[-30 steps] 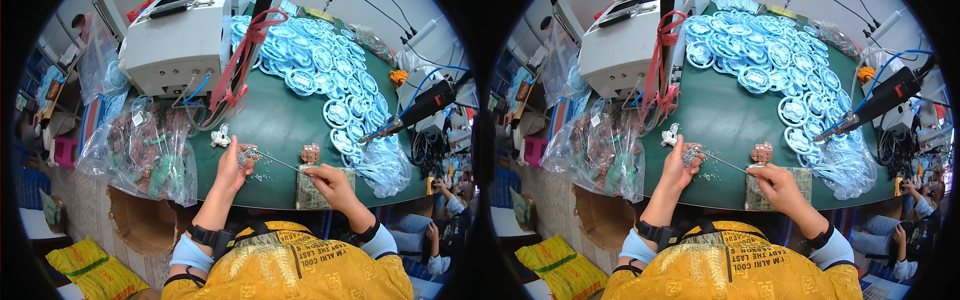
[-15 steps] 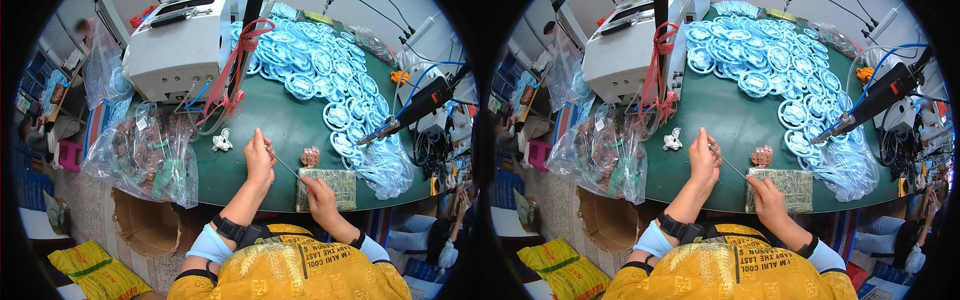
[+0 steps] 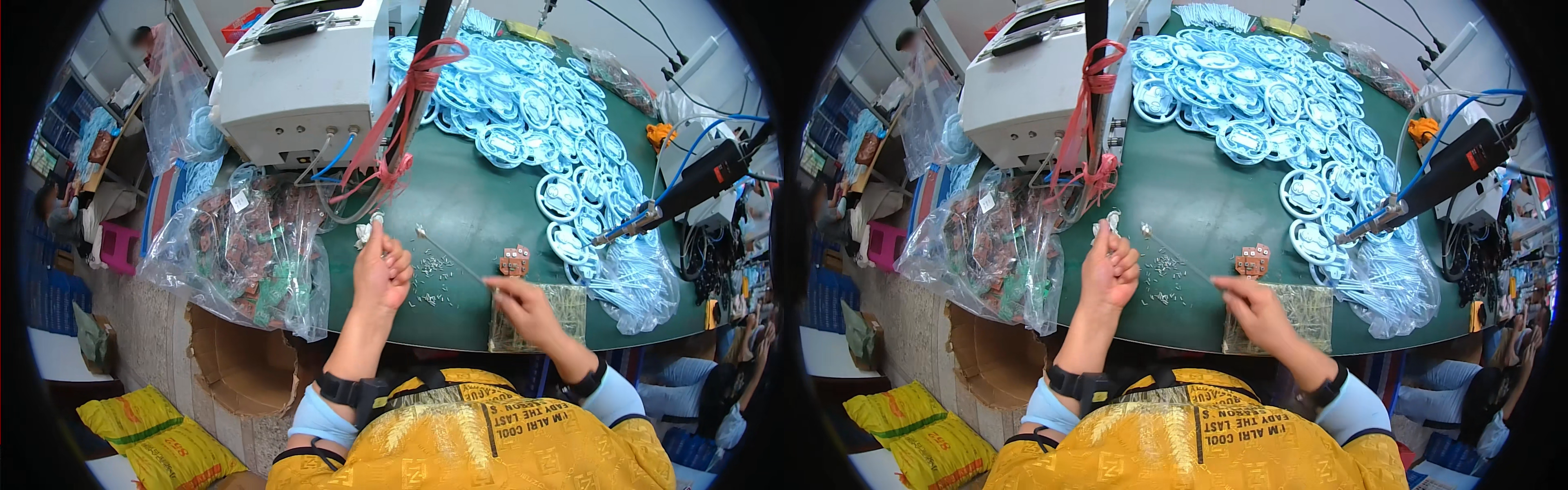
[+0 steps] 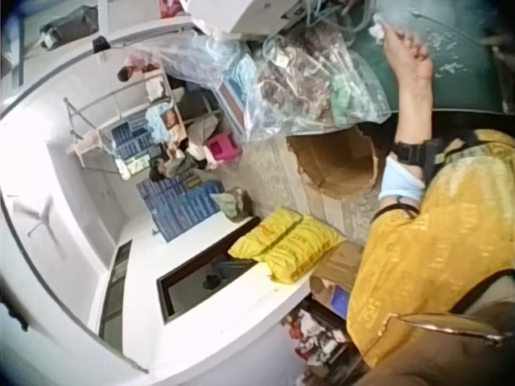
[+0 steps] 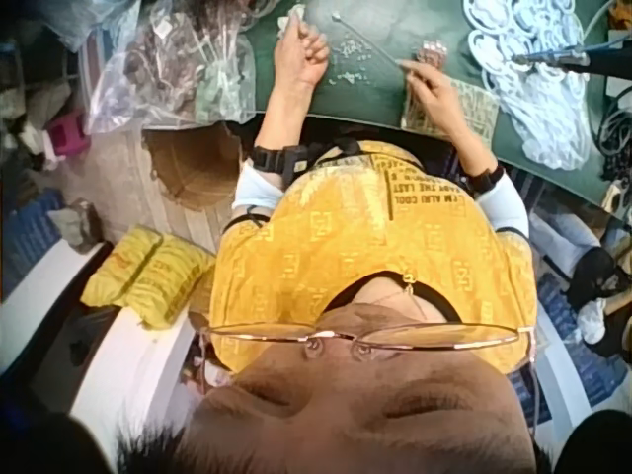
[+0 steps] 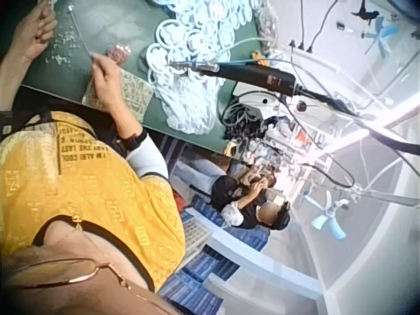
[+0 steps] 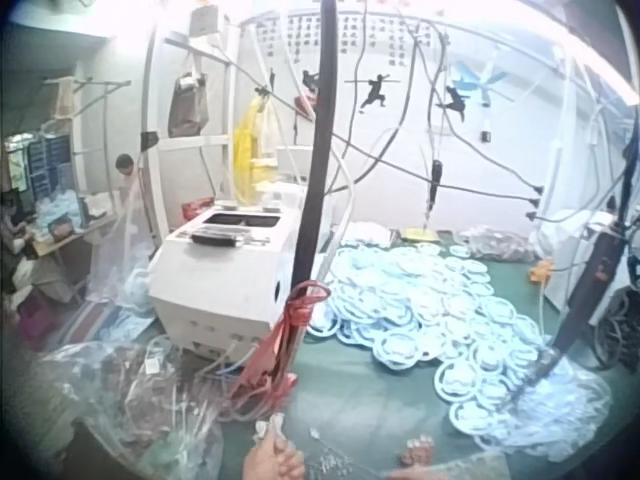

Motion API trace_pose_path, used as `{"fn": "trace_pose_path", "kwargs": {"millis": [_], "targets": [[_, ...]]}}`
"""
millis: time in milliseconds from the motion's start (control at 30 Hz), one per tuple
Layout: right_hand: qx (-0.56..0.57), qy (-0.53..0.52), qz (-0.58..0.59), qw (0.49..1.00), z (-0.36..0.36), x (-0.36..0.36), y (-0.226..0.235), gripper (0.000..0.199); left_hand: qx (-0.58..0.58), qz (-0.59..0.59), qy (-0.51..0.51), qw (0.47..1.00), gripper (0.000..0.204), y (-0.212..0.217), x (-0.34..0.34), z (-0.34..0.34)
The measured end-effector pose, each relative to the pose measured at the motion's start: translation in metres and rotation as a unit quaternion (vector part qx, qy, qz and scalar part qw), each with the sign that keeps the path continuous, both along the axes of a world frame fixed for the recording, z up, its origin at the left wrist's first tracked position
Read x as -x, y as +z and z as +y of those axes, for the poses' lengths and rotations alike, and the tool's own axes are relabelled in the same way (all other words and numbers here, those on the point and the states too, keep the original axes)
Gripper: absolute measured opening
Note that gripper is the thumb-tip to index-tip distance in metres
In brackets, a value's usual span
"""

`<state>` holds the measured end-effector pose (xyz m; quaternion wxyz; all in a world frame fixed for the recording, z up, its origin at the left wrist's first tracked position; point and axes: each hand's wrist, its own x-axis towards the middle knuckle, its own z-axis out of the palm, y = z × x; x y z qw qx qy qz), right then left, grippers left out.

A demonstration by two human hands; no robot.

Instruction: The person is assembling and inspecting plastic components on a factory workbench, using machinery to press or seal parts and organizing finished items.

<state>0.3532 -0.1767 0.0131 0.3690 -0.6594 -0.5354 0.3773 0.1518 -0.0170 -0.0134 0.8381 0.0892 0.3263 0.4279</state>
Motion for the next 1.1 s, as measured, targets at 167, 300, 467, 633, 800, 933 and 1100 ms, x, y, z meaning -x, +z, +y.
{"fn": "trace_pose_path", "kwargs": {"millis": [167, 300, 467, 633, 800, 933, 1100], "targets": [[-0.1, 0.024, -0.283, 0.954, 0.057, 0.001, -0.014, 0.026, 0.034, -0.049, 0.003, 0.998, 0.043, -0.003, 0.04, -0.013], [-0.095, 0.033, -0.341, 0.935, 0.04, 0.002, -0.005, 0.026, 0.065, -0.067, 0.008, 0.996, 0.043, -0.009, 0.061, -0.03], [-0.038, 0.071, -0.351, 0.933, 0.012, 0.009, 0.003, 0.031, 0.067, -0.07, -0.004, 0.995, 0.04, -0.021, 0.066, -0.038], [-0.047, 0.107, -0.327, 0.938, -0.003, 0.018, 0.0, 0.034, 0.066, -0.076, -0.001, 0.995, 0.029, -0.026, 0.066, -0.035], [-0.082, 0.033, -0.329, 0.94, -0.009, -0.004, 0.004, 0.034, 0.05, -0.073, -0.003, 0.996, 0.026, -0.026, 0.074, -0.038], [-0.033, 0.055, -0.328, 0.942, -0.019, -0.005, 0.005, 0.032, 0.061, -0.061, 0.0, 0.996, 0.025, -0.026, 0.077, -0.039], [-0.049, 0.065, -0.317, 0.945, -0.019, 0.005, -0.001, 0.031, 0.057, -0.065, 0.0, 0.996, 0.026, -0.027, 0.076, -0.039]]}}
